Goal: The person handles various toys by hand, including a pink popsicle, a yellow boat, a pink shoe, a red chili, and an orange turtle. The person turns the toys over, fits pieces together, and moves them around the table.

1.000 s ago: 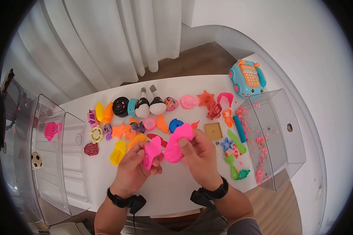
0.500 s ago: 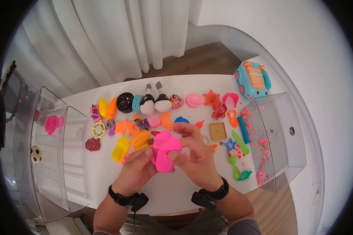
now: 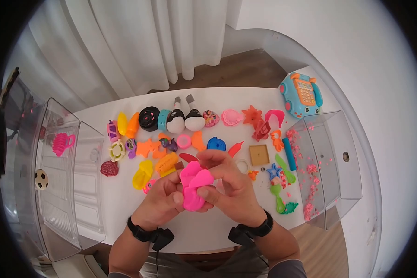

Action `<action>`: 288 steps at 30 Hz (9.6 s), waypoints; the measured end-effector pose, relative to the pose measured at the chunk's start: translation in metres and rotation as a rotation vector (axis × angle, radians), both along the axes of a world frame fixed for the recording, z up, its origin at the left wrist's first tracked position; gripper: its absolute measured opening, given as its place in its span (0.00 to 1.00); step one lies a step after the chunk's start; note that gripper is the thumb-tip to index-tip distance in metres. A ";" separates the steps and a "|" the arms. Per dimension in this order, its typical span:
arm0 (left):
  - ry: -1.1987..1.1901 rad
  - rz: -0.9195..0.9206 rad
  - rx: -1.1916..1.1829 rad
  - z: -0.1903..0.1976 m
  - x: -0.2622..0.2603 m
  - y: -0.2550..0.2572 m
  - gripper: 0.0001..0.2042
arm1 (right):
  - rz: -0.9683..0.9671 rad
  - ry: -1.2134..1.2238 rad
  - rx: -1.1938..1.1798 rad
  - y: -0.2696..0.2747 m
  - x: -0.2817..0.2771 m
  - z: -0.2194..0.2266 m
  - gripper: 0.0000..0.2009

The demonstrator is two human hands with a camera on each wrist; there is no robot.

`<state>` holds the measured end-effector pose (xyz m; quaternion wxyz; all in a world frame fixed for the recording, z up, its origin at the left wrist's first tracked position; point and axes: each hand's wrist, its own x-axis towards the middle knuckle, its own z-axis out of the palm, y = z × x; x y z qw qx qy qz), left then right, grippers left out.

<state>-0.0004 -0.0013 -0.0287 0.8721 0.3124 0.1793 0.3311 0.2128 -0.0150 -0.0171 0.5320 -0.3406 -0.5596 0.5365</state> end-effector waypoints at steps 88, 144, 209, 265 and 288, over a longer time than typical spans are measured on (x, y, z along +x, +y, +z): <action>0.205 0.061 0.101 0.004 0.007 -0.003 0.24 | -0.317 -0.471 0.172 0.001 -0.009 0.008 0.18; 1.925 0.913 0.725 -0.019 -0.094 0.016 0.17 | -0.461 -1.200 0.482 0.008 0.007 -0.027 0.10; 0.902 0.753 0.450 -0.001 -0.010 0.033 0.05 | -0.947 -1.228 0.283 0.028 0.069 -0.009 0.16; 0.839 0.802 0.442 -0.002 -0.003 0.032 0.04 | -0.730 -0.826 0.258 0.071 0.050 -0.043 0.07; 0.835 0.790 0.463 -0.006 -0.004 0.032 0.05 | -0.750 -1.216 0.247 0.024 0.069 -0.002 0.08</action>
